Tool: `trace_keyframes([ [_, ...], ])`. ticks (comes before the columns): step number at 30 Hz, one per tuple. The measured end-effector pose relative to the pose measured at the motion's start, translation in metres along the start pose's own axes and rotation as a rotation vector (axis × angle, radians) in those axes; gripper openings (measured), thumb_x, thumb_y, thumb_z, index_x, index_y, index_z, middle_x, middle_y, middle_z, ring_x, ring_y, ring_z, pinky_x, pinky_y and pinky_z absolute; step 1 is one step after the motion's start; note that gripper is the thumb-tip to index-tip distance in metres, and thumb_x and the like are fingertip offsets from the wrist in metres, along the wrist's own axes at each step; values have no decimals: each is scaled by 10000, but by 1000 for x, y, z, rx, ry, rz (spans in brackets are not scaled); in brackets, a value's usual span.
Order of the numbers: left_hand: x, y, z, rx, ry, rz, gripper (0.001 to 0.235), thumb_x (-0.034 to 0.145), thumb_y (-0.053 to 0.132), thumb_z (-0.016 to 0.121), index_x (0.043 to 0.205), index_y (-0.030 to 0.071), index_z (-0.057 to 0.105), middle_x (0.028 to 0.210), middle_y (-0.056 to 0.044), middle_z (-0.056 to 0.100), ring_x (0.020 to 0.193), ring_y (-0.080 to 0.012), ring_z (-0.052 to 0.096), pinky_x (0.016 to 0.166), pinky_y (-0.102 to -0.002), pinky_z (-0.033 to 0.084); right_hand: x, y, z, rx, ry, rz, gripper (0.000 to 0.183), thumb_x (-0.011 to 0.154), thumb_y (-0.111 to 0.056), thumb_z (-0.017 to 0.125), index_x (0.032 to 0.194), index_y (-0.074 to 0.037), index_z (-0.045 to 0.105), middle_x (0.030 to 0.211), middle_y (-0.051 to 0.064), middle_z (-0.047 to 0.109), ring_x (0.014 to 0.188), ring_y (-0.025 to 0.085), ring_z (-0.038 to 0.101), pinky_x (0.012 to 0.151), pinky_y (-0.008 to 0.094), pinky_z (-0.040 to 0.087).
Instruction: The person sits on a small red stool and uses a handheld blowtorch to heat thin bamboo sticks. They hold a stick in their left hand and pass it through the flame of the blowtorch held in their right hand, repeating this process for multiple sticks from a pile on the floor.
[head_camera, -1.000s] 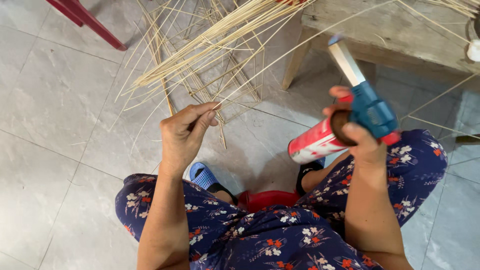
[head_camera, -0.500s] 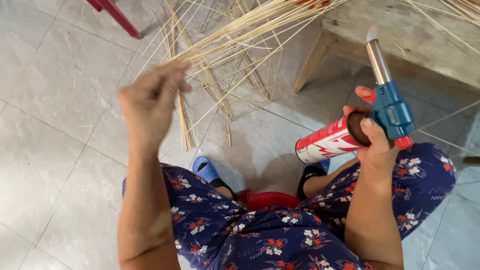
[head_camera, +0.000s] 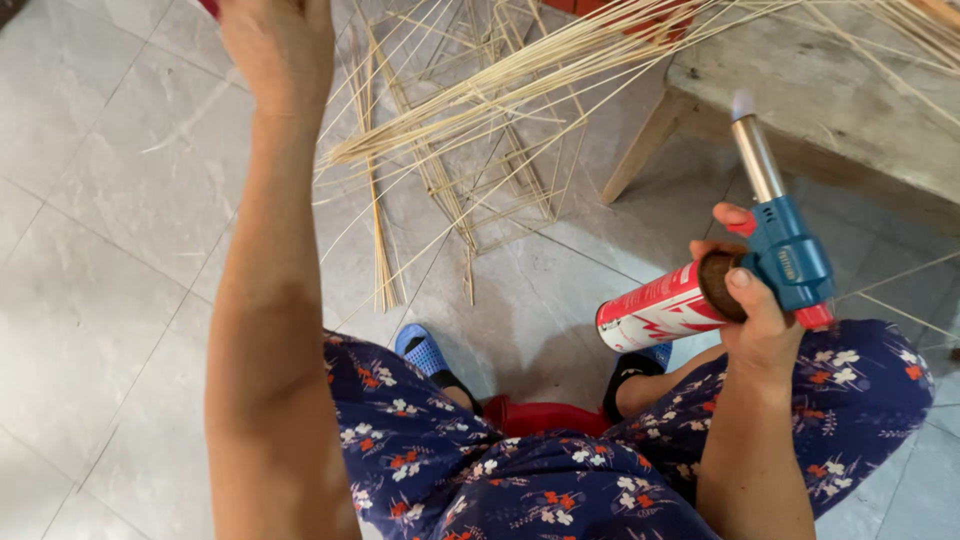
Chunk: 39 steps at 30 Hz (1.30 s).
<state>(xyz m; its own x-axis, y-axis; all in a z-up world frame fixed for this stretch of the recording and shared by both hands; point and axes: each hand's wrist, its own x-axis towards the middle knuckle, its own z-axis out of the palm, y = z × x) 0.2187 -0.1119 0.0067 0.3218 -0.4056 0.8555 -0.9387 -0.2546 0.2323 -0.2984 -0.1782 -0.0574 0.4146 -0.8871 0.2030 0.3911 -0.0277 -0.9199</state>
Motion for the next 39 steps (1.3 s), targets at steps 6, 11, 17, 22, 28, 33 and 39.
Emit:
trace_keyframes([
  [6, -41, -2, 65, -16, -152, -4, 94, 925, 175, 788, 896, 90, 760, 923, -123, 698, 796, -351, 662, 652, -473, 531, 3, 2, 4, -38, 5, 18, 648, 850, -176, 671, 1449, 34, 539, 1380, 196, 617, 1108, 300, 693, 1018, 418, 570],
  [11, -55, -5, 89, 178, -327, -70, 78, 907, 226, 802, 900, 151, 784, 954, -111, 687, 873, -360, 639, 685, -471, 542, 6, 3, 4, 10, 0, 62, 629, 834, -187, 686, 1409, 33, 559, 1423, 200, 615, 1100, 300, 695, 991, 423, 571],
  [17, -55, 2, 88, 273, -338, -53, 264, 846, 246, 832, 1078, 148, 751, 973, -89, 704, 923, -334, 639, 740, -474, 517, 7, 7, 4, 13, -16, 64, 622, 844, -187, 696, 1411, 35, 568, 1429, 201, 615, 1109, 299, 694, 993, 418, 571],
  [22, -57, 4, 83, 234, -346, -33, 365, 869, 249, 831, 1191, 121, 713, 1031, -80, 719, 940, -322, 645, 742, -477, 498, 5, 7, 5, 15, 3, 66, 658, 837, -181, 696, 1439, 36, 540, 1421, 202, 611, 1113, 300, 695, 990, 414, 571],
  [28, -56, -3, 78, 162, -374, -53, 371, 935, 190, 802, 1273, 91, 686, 1075, -95, 707, 966, -335, 639, 767, -482, 508, 5, 5, 6, 6, 2, 70, 654, 839, -192, 699, 1432, 38, 546, 1429, 202, 610, 1118, 295, 692, 984, 404, 573],
  [33, -50, 11, 58, 106, -276, 23, 396, 886, 117, 806, 1255, 62, 674, 1090, -125, 682, 946, -353, 614, 760, -475, 500, 4, 4, 2, -8, -1, 56, 631, 852, -216, 718, 1409, 41, 570, 1439, 204, 611, 1121, 296, 701, 988, 399, 576],
  [39, -51, 81, 14, -179, -299, 54, 210, 899, -7, 774, 1061, 57, 658, 1011, -96, 689, 938, -315, 626, 812, -433, 510, 3, 3, -2, 7, -10, 50, 628, 867, -221, 721, 1420, 40, 576, 1403, 196, 608, 1084, 271, 699, 1007, 393, 581],
])
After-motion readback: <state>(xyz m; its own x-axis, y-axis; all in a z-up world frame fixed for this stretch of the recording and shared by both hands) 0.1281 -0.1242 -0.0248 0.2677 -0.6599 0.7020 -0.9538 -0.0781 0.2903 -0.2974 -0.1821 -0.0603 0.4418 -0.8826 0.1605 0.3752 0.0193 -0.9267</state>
